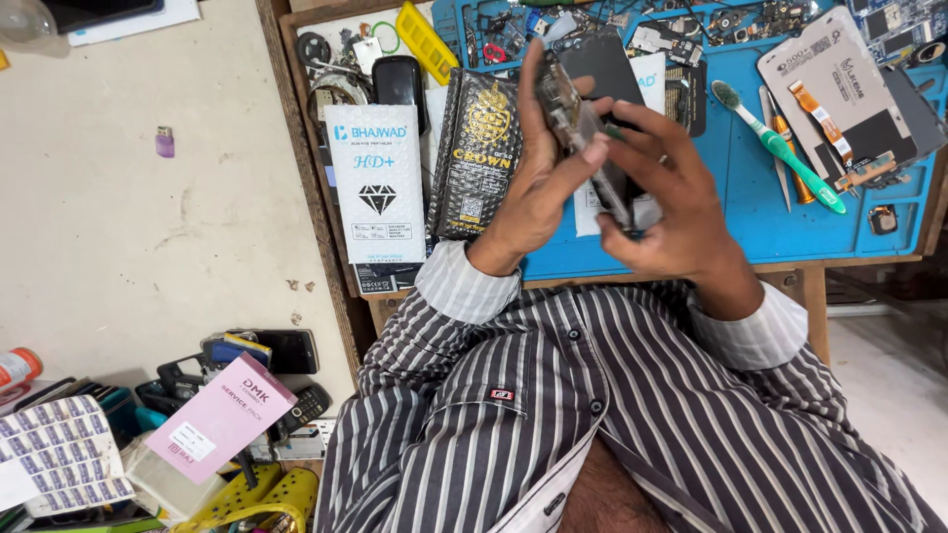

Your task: The person unpacks a smartphone display assembly and compares it with a disassembled phone body. They handle the display, battery, and internal components, then reassemble the phone by inserting the battery and aligning the display. The person repeatedly opens and closes the device to check fit and alignment.

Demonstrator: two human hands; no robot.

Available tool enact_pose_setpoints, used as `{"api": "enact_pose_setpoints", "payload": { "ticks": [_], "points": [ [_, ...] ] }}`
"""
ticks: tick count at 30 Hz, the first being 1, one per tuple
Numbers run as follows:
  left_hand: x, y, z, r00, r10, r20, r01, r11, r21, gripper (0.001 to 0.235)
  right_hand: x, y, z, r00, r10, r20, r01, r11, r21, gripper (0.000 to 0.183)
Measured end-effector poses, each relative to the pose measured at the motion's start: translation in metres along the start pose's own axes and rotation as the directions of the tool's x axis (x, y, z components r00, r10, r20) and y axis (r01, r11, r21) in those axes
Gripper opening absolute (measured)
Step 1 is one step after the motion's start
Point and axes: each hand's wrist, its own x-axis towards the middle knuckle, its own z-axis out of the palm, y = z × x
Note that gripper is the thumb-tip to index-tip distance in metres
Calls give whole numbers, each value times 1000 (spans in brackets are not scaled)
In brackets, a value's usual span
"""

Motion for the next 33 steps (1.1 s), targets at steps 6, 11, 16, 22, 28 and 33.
{"api": "enact_pose_setpoints", "payload": {
  "ticks": [6,11,16,22,28,33],
  "points": [
    [14,-1,-9,1000,9,-5,-10,884,-467,84,3,13,-8,997,-67,24,52,913,405,63],
    [14,-10,-15,993,47,-111,-107,774,-624,62,18,4,-6,992,-105,74,77,946,314,57],
    [11,-26,-11,983,38,-180,-135,814,-565,56,17,9,-4,991,131,-8,-114,889,444,26],
    [17,-29,-8,978,54,-201,-156,831,-535,51,10,17,12,970,243,-2,-196,791,579,9],
    [14,-29,-9,976,54,-211,-159,839,-520,49,9,18,11,961,277,16,-234,777,584,9],
    [13,-29,-7,971,55,-233,-168,849,-501,48,10,14,9,967,256,4,-214,799,561,9]
  ]
}}
